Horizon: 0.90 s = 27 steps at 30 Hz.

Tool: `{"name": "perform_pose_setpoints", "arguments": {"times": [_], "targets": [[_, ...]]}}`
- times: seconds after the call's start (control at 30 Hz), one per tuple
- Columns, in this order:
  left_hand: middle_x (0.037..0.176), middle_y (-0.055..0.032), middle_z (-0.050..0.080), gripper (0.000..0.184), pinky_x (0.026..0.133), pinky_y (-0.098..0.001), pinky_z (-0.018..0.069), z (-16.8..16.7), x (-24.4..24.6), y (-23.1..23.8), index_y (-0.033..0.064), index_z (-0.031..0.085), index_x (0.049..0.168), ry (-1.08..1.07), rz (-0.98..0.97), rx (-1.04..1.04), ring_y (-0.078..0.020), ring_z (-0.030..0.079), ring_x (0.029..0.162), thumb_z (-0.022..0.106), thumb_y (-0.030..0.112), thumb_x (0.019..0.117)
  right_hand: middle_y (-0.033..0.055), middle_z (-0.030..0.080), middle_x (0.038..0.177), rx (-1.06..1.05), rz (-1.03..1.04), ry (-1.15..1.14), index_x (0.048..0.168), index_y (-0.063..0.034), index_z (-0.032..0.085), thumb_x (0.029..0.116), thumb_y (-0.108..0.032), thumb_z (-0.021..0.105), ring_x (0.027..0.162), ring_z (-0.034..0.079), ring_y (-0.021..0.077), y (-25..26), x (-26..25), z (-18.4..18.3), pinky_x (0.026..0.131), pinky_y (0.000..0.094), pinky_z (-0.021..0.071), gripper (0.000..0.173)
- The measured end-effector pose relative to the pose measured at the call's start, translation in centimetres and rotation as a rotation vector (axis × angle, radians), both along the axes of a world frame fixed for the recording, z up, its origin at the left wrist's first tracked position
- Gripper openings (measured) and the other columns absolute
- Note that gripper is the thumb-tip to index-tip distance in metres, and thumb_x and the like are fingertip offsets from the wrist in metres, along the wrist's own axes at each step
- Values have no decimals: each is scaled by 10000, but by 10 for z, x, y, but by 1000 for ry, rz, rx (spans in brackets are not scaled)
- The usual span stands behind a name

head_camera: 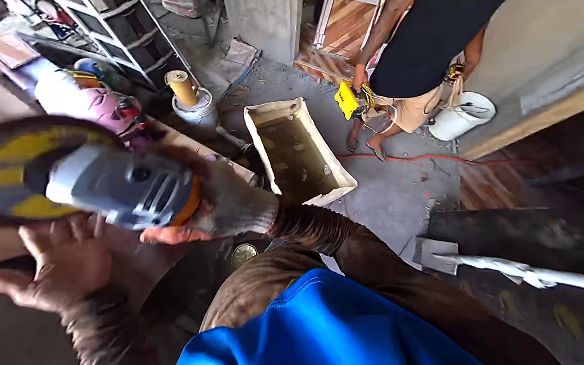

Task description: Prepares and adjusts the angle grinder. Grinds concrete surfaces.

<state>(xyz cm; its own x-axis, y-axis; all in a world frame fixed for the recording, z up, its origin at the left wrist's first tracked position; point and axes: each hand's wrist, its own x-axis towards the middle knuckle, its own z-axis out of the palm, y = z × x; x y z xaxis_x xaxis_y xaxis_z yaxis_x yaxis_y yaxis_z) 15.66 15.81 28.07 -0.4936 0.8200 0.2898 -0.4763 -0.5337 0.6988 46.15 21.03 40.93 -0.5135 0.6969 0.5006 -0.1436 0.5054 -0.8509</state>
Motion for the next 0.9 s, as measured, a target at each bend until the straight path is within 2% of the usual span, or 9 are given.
{"name": "perform_pose_setpoints", "arguments": {"times": [0.07,0.13,0.2,0.33,0.4,0.47,0.6,0.7,0.9], "targets": [[1540,-121,477,955,1130,-576,420,12,20,4,155,247,1602,-44,-10,17,-311,485,1401,-134,729,941,122,685,1129,-30,21,175,1393,57,496,755,-97,848,974,678,114,-9,24,6,854,284,601,745],[1604,-110,408,1012,1176,-602,357,7,16,13,202,225,1630,-68,-65,111,-321,396,1471,-91,818,892,2,717,981,-71,-23,255,1196,-38,645,830,-76,798,863,676,43,-19,45,-1,736,228,592,399],[1662,-109,320,1025,1166,-636,354,4,-5,20,233,160,1656,-20,-63,119,-339,354,1499,-112,837,873,-35,735,1067,-46,34,374,1133,-139,695,861,-157,797,1007,691,91,-6,41,11,871,293,603,291],[1712,-84,195,1024,1197,-628,289,28,-13,45,234,103,1663,35,-148,107,-323,241,1554,-178,800,857,52,648,1331,110,88,492,1332,-118,602,925,-262,727,1260,603,236,11,43,22,1087,442,497,449],[1712,-99,180,1020,1200,-625,271,42,-9,55,218,103,1660,49,-212,174,-337,217,1559,-175,790,863,-14,714,1216,105,-16,439,1239,-163,675,879,-286,794,1153,667,160,-10,26,16,1007,379,559,398],[1703,-116,204,992,1204,-602,272,59,6,60,187,115,1658,88,-246,222,-338,235,1551,-152,763,895,14,730,1067,87,-108,219,1178,-80,653,796,-335,882,981,707,142,-17,5,-4,852,373,623,514],[1605,-114,423,790,1153,-469,440,57,68,27,101,280,1617,134,-235,157,-268,446,1446,53,612,1058,74,694,1168,-74,-72,-394,1427,-78,482,655,-308,944,1030,690,141,-7,-53,-49,892,409,608,929],[1680,-140,275,912,1178,-606,349,51,50,57,135,143,1656,50,-403,205,-328,300,1533,-31,712,972,66,700,1185,-63,16,-344,1406,-65,511,653,-329,944,1077,685,127,12,-67,-67,960,378,595,908],[1691,-100,248,1023,1188,-560,333,33,13,51,185,118,1659,-35,-302,248,-306,305,1523,-42,832,883,86,696,1182,108,-50,-113,1383,13,506,667,-424,937,1062,694,147,6,-46,-36,924,390,617,943]]}}
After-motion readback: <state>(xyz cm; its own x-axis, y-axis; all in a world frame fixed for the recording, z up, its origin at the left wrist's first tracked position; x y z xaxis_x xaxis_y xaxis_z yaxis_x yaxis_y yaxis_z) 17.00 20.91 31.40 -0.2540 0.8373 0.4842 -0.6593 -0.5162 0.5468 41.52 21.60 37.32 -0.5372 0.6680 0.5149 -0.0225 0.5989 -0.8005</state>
